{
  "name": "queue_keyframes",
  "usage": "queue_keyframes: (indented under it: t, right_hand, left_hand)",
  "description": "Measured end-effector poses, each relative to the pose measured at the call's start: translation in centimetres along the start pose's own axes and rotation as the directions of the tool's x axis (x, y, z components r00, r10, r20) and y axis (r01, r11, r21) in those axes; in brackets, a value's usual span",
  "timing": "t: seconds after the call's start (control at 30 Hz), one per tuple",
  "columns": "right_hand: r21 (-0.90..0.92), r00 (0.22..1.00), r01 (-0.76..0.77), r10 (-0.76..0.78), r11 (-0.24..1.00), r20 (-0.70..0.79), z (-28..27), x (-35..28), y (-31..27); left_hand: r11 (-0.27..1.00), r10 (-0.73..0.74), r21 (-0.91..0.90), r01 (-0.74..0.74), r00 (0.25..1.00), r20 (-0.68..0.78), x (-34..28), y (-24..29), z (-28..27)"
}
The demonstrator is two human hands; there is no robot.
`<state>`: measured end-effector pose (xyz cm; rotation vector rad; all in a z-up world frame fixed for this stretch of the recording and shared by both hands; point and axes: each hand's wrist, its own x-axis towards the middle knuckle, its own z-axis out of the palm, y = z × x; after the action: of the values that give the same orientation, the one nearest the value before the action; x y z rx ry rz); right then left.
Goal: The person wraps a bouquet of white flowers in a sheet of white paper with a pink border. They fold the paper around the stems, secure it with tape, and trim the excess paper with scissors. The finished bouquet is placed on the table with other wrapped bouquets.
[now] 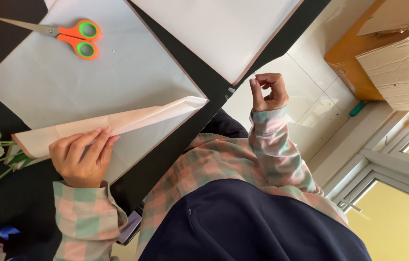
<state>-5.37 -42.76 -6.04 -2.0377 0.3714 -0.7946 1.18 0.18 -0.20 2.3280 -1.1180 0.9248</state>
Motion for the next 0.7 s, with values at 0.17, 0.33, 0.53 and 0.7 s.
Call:
queue_keyframes:
  t: [0.17, 0.33, 0.53, 0.7]
  right_hand:
    - [-0.02, 0.998, 0.048, -0.049, 0.999, -0.03, 0.5, 0.5, -0.8]
    - [-0.038, 0.997, 0.046, -0.048, 0.998, -0.068, 0.6, 0.7, -1.3]
    - [-0.134, 0.996, 0.07, -0.076, 0.988, -0.037, -0.2, 1.2, -2.5]
    - [-0.29, 0.921, 0.373, -0.389, 0.881, 0.002, -0.4, 1.5, -0.4]
  left_hand:
    - [1.0, -0.007, 0.008, 0.007, 1.0, 0.014, 0.1, 0.2, -0.1]
    - [1.0, -0.005, 0.009, 0.005, 1.0, 0.008, 0.2, 0.2, -0.1]
    - [1.0, -0.018, 0.02, 0.018, 1.0, 0.003, 0.1, 0.2, 0.0]
    - [1.0, -0.016, 0.016, 0.016, 1.0, 0.004, 0.3, 0.3, 0.0]
